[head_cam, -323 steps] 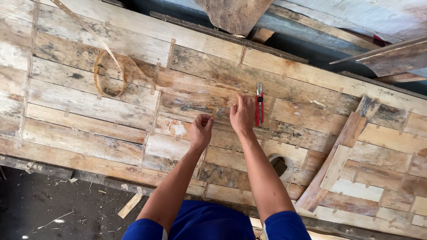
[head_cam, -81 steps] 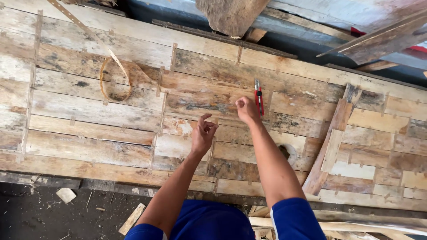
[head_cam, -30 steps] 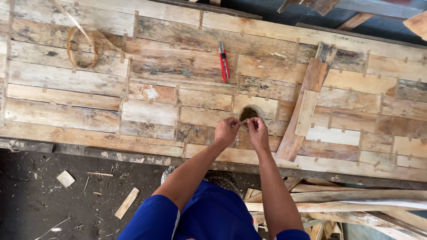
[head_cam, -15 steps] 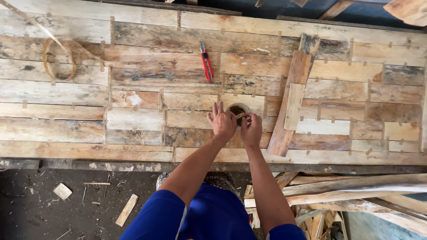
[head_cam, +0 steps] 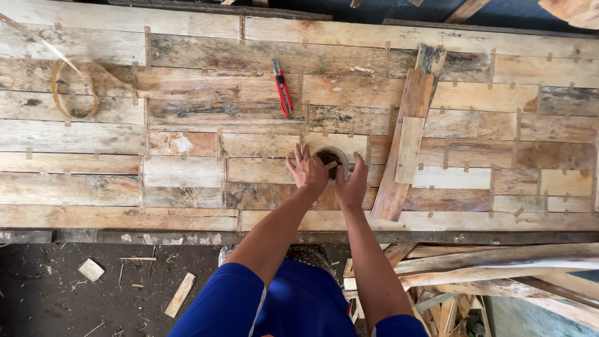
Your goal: Fitting thin bamboo or wood strips into grooves on a wooden panel and trimming them with a utility knife.
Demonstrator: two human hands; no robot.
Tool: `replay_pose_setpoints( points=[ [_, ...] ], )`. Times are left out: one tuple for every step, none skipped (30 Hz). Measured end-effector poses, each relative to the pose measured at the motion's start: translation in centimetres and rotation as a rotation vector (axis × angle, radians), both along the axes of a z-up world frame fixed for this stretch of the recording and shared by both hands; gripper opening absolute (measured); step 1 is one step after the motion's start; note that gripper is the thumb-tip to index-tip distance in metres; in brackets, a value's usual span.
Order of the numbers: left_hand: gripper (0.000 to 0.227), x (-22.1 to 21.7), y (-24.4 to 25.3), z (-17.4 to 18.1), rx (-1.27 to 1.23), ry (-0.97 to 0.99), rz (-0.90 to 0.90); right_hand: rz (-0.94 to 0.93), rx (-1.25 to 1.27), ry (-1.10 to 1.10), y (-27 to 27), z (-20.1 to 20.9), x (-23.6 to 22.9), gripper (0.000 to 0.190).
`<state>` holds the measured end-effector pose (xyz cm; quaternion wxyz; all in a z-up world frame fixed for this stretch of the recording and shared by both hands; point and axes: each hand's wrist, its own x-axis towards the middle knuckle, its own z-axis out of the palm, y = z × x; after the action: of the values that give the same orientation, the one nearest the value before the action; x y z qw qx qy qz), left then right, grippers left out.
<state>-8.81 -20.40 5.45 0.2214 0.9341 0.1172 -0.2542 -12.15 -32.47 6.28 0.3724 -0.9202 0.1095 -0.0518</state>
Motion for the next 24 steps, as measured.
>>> replay_pose_setpoints(
  points=[
    [0.034,-0.1,0.0,0.0,-0.001,0.003,0.001,0.001,-0.001,0.003,-0.2,-0.7,0.2,0.057],
    [0.032,-0.2,-0.1,-0.1,-0.005,0.010,0.005,0.049,0.006,0.013,-0.4,-1.3,0.4,0.059],
    [0.029,-0.3,0.0,-0.1,-0.008,0.018,0.011,0.099,0.014,0.024,-0.6,-2.0,0.6,0.061],
    [0.029,-0.4,0.0,-0.1,-0.009,0.021,0.014,0.102,0.013,0.027,-0.7,-3.1,0.6,0.061],
    [0.029,-0.4,0.0,0.0,-0.003,0.008,0.009,0.131,0.001,-0.037,-0.7,-4.2,0.9,0.061],
    [0.028,-0.3,0.1,0.1,0.003,-0.004,0.005,0.161,-0.011,-0.101,-0.8,-5.2,1.2,0.061],
    [0.028,-0.5,0.0,0.0,0.003,-0.004,0.005,0.161,-0.011,-0.101,-0.7,-5.4,1.3,0.061],
    [0.028,-0.6,-0.1,0.0,-0.008,-0.012,0.019,0.129,-0.019,-0.020,-0.6,-5.7,1.4,0.057],
    [0.028,-0.7,-0.1,-0.1,-0.018,-0.021,0.035,0.100,-0.026,0.061,-0.4,-5.9,1.5,0.052],
    [0.028,-0.8,-0.1,-0.2,-0.017,-0.020,0.037,0.102,-0.026,0.061,-0.3,-5.8,1.5,0.052],
    [0.029,-1.0,-0.1,-0.3,-0.038,-0.045,0.052,0.075,-0.008,0.099,-0.3,-5.7,1.5,0.048],
    [0.029,-1.1,-0.1,-0.4,-0.059,-0.070,0.067,0.048,0.010,0.138,-0.3,-5.5,1.5,0.044],
    [0.029,-1.2,-0.2,-0.5,-0.059,-0.070,0.068,0.049,0.009,0.137,-0.6,-6.2,1.5,0.044],
    [0.028,-1.3,-0.2,-0.5,-0.065,-0.073,0.069,0.069,0.015,0.103,-0.9,-6.8,1.5,0.044],
    [0.027,-1.3,-0.2,-0.6,-0.070,-0.077,0.071,0.090,0.022,0.068,-1.1,-7.4,1.5,0.044],
    [0.027,-1.3,-0.2,-0.9,-0.069,-0.079,0.073,0.092,0.023,0.066,-1.2,-7.8,1.6,0.044],
    [0.026,-1.4,-0.2,-1.2,-0.052,-0.101,0.063,0.088,0.018,0.069,-1.3,-8.3,1.5,0.045],
    [0.026,-1.5,-0.3,-1.5,-0.035,-0.124,0.054,0.084,0.012,0.072,-1.5,-8.7,1.5,0.046],
    [0.026,-1.4,-0.3,-1.1,-0.033,-0.124,0.054,0.084,0.014,0.072,-1.5,-8.8,1.5,0.046],
    [0.026,-1.4,-0.2,-0.7,-0.027,-0.095,0.038,0.079,0.000,0.081,-1.4,-8.9,1.5,0.044],
    [0.026,-1.2,-0.1,-0.3,-0.020,-0.067,0.021,0.074,-0.013,0.089,-1.4,-8.9,1.6,0.043],
    [0.026,-1.2,-0.1,-0.4,-0.019,-0.069,0.021,0.074,-0.012,0.087,-1.1,-8.0,1.7,0.043],
    [0.026,-1.2,-0.2,-0.4,-0.016,-0.069,0.017,0.065,0.007,0.120,-0.9,-7.0,1.8,0.047],
    [0.026,-1.3,-0.2,-0.5,-0.013,-0.069,0.014,0.056,0.027,0.154,-0.6,-6.1,1.8,0.052]
  ],
)
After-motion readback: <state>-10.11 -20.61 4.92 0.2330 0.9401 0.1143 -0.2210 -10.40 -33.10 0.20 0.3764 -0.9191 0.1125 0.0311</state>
